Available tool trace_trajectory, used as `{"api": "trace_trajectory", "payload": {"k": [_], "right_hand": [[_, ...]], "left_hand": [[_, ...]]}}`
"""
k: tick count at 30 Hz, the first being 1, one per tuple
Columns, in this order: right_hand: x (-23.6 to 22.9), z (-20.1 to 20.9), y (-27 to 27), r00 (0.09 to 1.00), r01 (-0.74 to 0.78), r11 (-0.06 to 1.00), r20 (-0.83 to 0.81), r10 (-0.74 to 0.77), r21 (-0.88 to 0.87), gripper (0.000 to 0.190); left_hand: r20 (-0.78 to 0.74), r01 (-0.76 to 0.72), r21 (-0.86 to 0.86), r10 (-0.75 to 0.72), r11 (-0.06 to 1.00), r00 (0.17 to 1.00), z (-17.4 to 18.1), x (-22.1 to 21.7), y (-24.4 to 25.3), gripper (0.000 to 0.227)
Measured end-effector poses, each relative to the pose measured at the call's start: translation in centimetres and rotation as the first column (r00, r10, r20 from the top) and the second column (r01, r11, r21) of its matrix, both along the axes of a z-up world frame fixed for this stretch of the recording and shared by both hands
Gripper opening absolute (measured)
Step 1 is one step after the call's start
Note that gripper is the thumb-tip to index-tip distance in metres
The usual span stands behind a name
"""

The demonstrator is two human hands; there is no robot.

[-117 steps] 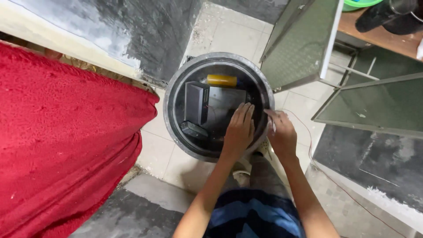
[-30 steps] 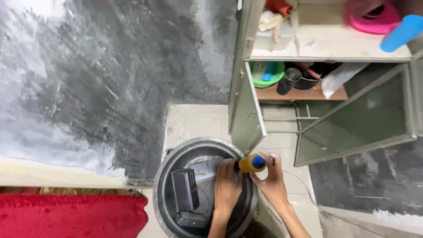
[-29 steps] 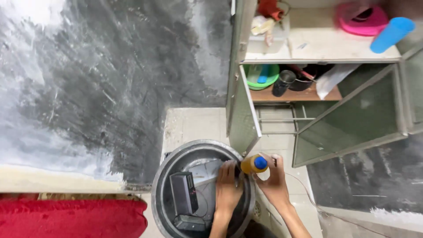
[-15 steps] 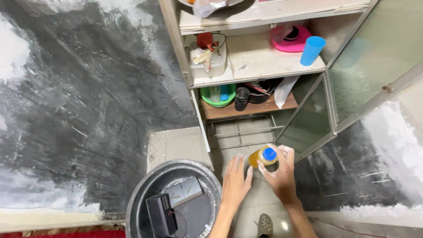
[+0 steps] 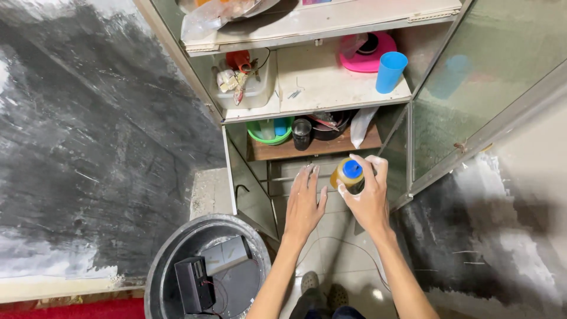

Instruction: The person clears items from a cabinet into a basin, including a cup, bottle, and pink container, before placing a speaker and phone onto the shelves. They then lift the basin onto the cabinet and place a stool inside the cabinet.

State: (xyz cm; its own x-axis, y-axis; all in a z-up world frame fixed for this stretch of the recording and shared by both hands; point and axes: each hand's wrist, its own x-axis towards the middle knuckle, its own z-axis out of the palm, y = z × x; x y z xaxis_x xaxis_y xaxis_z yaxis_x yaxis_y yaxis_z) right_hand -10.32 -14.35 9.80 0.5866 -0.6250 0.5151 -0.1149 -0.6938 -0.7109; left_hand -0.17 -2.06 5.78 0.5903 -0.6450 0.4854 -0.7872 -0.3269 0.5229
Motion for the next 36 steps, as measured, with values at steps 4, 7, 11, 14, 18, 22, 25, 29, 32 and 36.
{"api": "trace_trajectory", "payload": {"k": [4,7,11,14,18,22,25,29,32,36], "right_hand": [[2.9,0.4,-2.8,0.997,-0.020,0.999,0.076,0.023,-0.034,0.070],[5.6,0.7,-4.9,0.997,-0.007,0.996,0.079,0.014,-0.084,0.068],[9.9,0.7,-7.9,0.995,0.000,0.999,0.099,0.005,-0.047,0.065],[13.5,0.6,-10.2,0.989,0.010,0.999,0.145,-0.004,-0.039,0.064],[18.1,0.9,-12.8,0.988,0.020,0.998,0.151,-0.011,-0.057,0.060],[23.0,0.8,-15.6,0.973,-0.029,0.999,0.230,0.037,-0.037,0.057],[25.9,0.3,-18.1,0.975,-0.015,0.996,0.219,0.033,-0.085,0.056],[29.5,-3.3,-22.5,0.990,0.059,0.996,0.135,-0.050,-0.064,0.050],[32.0,-8.4,-26.9,0.990,0.131,0.917,0.010,-0.138,-0.377,0.035],[35.1,-14.0,-32.7,0.971,0.121,0.776,-0.090,-0.223,-0.619,0.047]], "left_hand": [[0.038,0.001,0.000,-0.001,1.000,0.999,0.3,2.5,-2.5,0.060],[0.045,0.015,0.008,-0.016,1.000,0.999,0.3,5.1,-4.5,0.062],[0.033,0.032,-0.022,-0.031,0.999,0.999,0.0,9.6,-7.7,0.062],[0.014,0.039,-0.042,-0.038,0.998,0.999,0.1,13.4,-10.0,0.059],[-0.020,0.055,-0.047,-0.056,0.997,0.998,0.6,18.0,-12.3,0.060],[-0.042,0.066,-0.060,-0.068,0.996,0.997,0.7,22.1,-14.6,0.060],[-0.011,0.070,-0.068,-0.071,0.995,0.997,0.4,24.4,-16.4,0.061],[0.030,0.082,-0.078,-0.079,0.994,0.996,-0.3,27.0,-19.0,0.060],[0.035,0.068,-0.071,-0.066,0.995,0.997,-0.5,28.9,-20.9,0.054],[-0.039,0.056,0.076,-0.053,0.996,0.998,-1.1,31.4,-23.6,0.037]]}}
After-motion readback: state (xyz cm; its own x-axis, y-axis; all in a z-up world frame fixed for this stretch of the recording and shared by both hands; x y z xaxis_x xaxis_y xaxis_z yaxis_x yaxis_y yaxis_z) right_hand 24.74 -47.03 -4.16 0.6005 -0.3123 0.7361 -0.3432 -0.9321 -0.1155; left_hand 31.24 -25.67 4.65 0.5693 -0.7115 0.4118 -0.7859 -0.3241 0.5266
